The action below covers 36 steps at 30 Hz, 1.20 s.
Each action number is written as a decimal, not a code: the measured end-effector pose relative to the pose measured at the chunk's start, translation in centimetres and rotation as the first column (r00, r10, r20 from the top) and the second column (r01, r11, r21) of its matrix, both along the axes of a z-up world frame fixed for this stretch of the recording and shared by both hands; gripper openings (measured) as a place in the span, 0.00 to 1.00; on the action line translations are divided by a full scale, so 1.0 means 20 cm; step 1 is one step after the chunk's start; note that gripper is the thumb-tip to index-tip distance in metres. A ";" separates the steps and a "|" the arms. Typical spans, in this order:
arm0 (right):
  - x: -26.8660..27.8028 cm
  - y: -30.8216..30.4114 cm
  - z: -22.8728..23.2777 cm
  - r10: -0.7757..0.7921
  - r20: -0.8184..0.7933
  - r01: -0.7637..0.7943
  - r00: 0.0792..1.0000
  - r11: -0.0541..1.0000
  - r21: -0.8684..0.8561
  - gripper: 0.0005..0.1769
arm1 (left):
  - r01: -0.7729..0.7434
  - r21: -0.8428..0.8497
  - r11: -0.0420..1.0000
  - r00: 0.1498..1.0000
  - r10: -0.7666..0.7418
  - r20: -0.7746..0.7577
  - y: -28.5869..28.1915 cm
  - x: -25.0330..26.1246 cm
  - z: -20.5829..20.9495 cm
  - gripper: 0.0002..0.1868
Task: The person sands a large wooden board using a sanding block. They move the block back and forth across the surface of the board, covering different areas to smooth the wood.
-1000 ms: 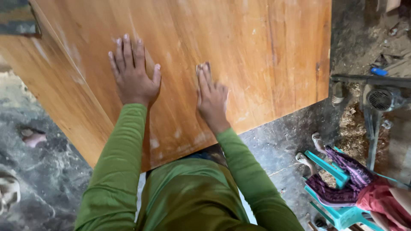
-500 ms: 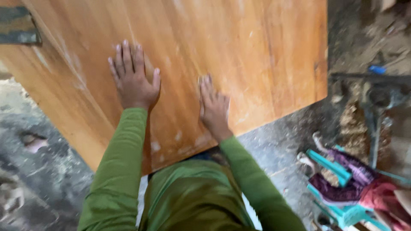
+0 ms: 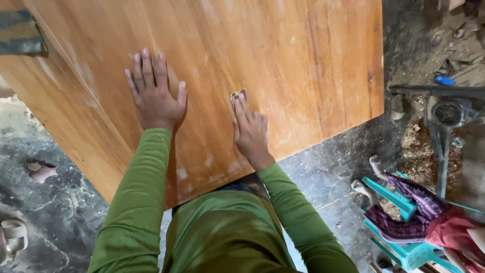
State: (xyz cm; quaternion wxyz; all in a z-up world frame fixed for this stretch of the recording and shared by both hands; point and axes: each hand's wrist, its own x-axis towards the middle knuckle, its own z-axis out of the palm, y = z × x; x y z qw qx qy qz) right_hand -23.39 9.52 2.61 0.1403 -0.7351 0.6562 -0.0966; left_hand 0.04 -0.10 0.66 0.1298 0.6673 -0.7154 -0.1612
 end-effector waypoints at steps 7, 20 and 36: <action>0.02 -0.21 -0.01 -0.054 0.148 0.060 0.988 0.997 -0.039 0.30 | -0.004 -0.019 1.000 1.000 0.005 0.028 -0.01 -0.01 0.00 0.40; -0.49 0.15 -0.01 -0.383 0.535 0.560 0.753 0.799 -0.217 0.27 | 0.005 -0.036 0.999 1.000 -0.004 0.018 0.01 0.00 -0.03 0.40; -0.68 0.26 -0.19 -0.598 0.493 0.770 0.632 0.557 -0.310 0.24 | 0.152 0.036 0.988 0.928 -0.130 -0.349 0.24 -0.93 -0.09 0.54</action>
